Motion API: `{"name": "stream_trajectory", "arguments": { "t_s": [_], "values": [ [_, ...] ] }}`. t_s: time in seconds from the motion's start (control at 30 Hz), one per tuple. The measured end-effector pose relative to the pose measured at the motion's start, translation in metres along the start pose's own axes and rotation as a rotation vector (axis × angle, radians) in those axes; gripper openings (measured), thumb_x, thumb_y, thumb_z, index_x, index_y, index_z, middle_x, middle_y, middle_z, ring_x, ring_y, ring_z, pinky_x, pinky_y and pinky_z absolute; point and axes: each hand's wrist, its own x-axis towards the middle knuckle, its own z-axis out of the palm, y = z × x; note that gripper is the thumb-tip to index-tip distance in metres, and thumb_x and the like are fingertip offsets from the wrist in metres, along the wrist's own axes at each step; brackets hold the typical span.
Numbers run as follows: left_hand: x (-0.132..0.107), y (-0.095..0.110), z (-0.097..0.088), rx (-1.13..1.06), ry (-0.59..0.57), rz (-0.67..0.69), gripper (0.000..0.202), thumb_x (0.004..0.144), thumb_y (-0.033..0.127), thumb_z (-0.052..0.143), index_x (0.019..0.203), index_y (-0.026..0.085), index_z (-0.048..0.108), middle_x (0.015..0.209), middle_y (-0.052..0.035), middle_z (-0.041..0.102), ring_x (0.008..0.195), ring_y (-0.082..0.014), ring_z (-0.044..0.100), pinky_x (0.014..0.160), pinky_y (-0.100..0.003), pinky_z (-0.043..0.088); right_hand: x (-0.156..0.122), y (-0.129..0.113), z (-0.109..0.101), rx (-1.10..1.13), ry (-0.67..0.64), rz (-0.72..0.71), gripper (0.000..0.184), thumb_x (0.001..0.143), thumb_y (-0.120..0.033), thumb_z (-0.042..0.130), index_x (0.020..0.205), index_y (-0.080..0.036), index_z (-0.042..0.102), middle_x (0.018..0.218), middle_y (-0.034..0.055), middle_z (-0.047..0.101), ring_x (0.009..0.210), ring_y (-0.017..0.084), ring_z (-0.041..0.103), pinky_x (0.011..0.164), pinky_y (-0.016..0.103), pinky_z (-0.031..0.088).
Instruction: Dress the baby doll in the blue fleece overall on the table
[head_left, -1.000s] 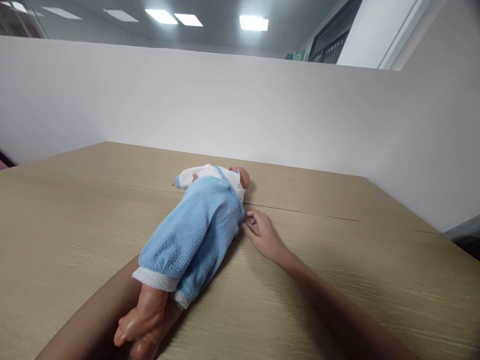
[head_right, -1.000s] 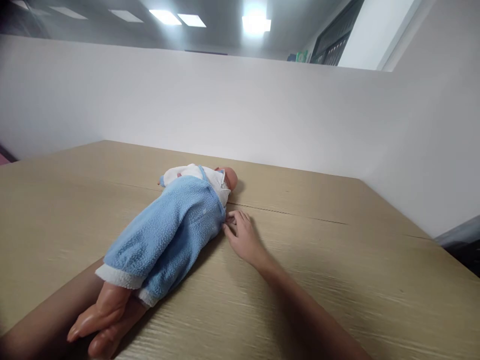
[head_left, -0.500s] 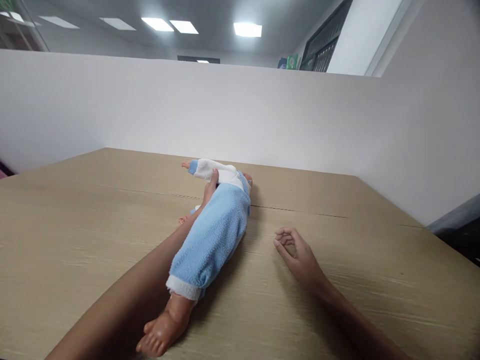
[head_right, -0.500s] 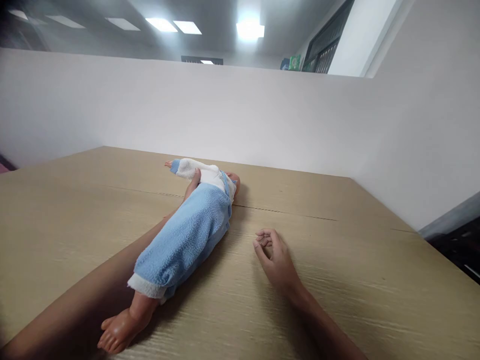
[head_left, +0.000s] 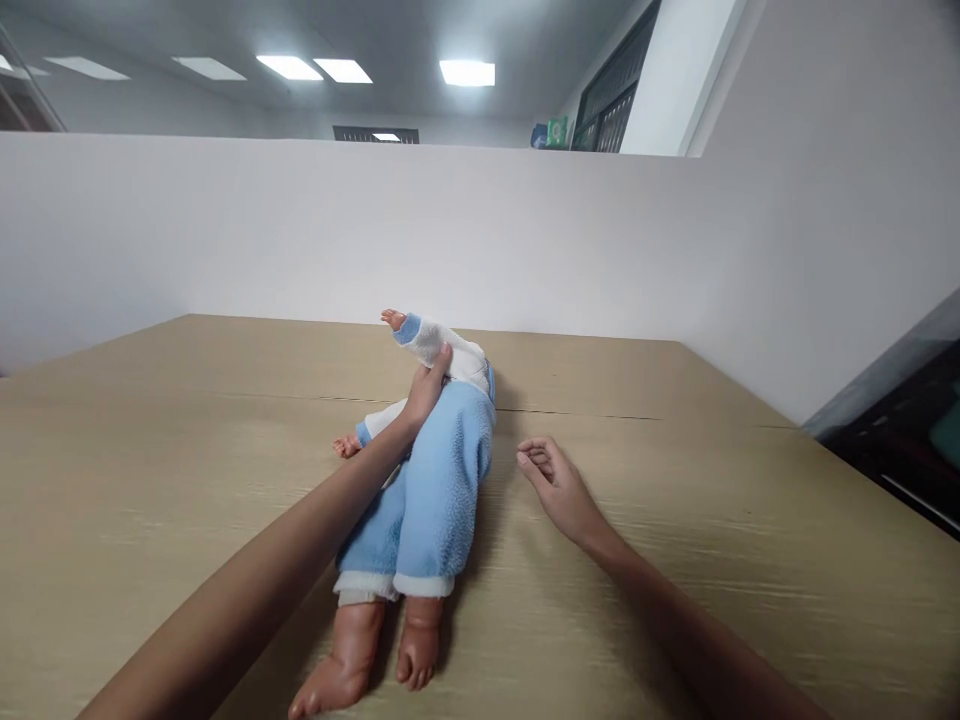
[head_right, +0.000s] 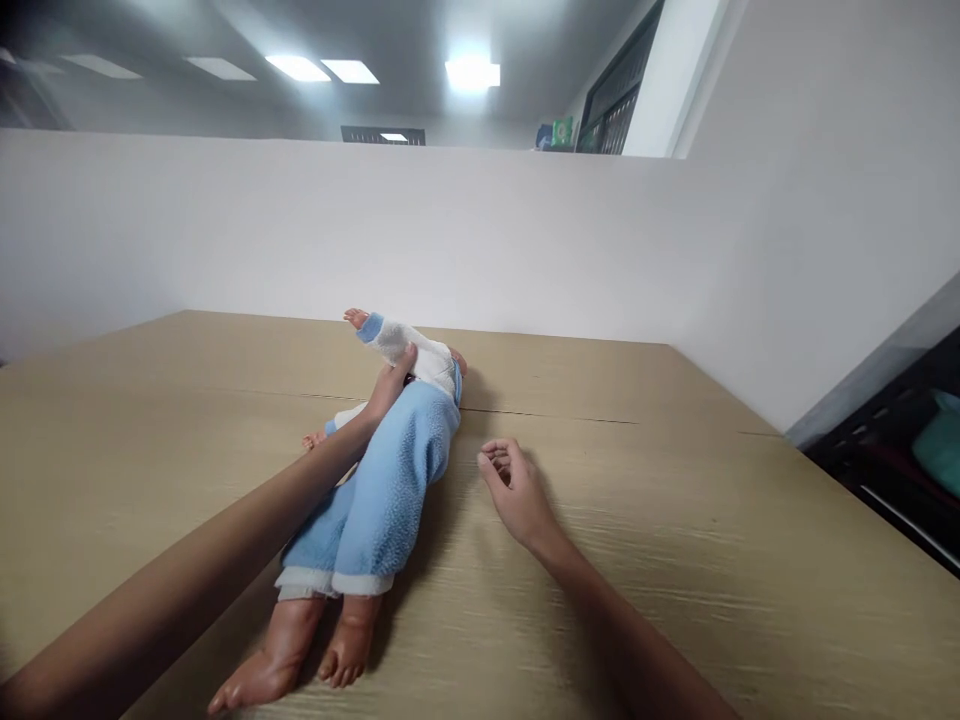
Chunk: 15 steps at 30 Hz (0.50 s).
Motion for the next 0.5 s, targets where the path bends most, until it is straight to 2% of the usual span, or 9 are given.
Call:
{"name": "stream_trajectory", "arguments": {
  "t_s": [0.13, 0.27, 0.33, 0.4, 0.43, 0.5],
  "values": [
    [-0.007, -0.003, 0.023, 0.119, -0.065, 0.081, 0.072, 0.097, 0.070, 0.062, 0.137, 0.010, 0.066, 0.136, -0.0168, 0.072, 0.135, -0.0367, 0.059, 0.116, -0.046, 0.042, 0.006, -0.006, -0.005, 0.179, -0.043, 0.073, 0.050, 0.102, -0.066, 0.053, 0.127, -0.025, 0.062, 0.116, 0.0099, 0.069, 0.102, 0.025, 0.068, 0.092, 0.041, 0.057],
    [-0.017, 0.001, 0.052, 0.441, -0.208, 0.333, 0.048, 0.103, 0.057, 0.055, 0.121, 0.016, 0.071, 0.128, -0.0146, 0.074, 0.123, -0.0339, 0.064, 0.113, -0.046, 0.043, 0.018, -0.008, -0.021, 0.488, -0.060, 0.234, 0.067, 0.104, -0.073, 0.035, 0.156, -0.032, 0.046, 0.137, 0.0121, 0.067, 0.108, 0.026, 0.073, 0.099, 0.045, 0.059],
    [-0.027, 0.007, 0.062, 0.655, -0.308, 0.421, 0.043, 0.100, 0.054, 0.060, 0.121, 0.017, 0.070, 0.128, -0.0154, 0.073, 0.120, -0.0350, 0.064, 0.110, -0.048, 0.044, 0.024, -0.008, -0.034, 0.617, -0.103, 0.330, 0.076, 0.102, -0.078, 0.023, 0.161, -0.033, 0.041, 0.141, 0.0131, 0.068, 0.112, 0.028, 0.075, 0.103, 0.051, 0.057],
    [-0.039, 0.013, 0.064, 0.862, -0.354, 0.448, 0.048, 0.096, 0.056, 0.066, 0.126, 0.019, 0.068, 0.131, -0.0168, 0.070, 0.125, -0.0378, 0.060, 0.110, -0.050, 0.042, 0.028, -0.006, -0.049, 0.649, -0.171, 0.394, 0.088, 0.098, -0.084, 0.013, 0.156, -0.028, 0.048, 0.137, 0.0161, 0.071, 0.115, 0.032, 0.074, 0.102, 0.057, 0.057],
    [-0.044, 0.015, 0.060, 0.941, -0.338, 0.447, 0.051, 0.096, 0.058, 0.066, 0.129, 0.019, 0.067, 0.133, -0.0170, 0.069, 0.128, -0.0385, 0.058, 0.111, -0.051, 0.041, 0.030, -0.006, -0.056, 0.637, -0.196, 0.415, 0.093, 0.096, -0.086, 0.011, 0.151, -0.026, 0.054, 0.135, 0.0175, 0.073, 0.116, 0.033, 0.074, 0.100, 0.058, 0.057],
    [-0.051, 0.018, 0.041, 1.041, -0.227, 0.419, 0.052, 0.100, 0.063, 0.058, 0.129, 0.021, 0.066, 0.133, -0.0163, 0.068, 0.130, -0.0379, 0.056, 0.113, -0.051, 0.038, 0.032, -0.005, -0.069, 0.604, -0.212, 0.453, 0.095, 0.094, -0.088, 0.012, 0.137, -0.023, 0.065, 0.131, 0.0182, 0.075, 0.116, 0.033, 0.074, 0.095, 0.057, 0.059]
  ]
}}
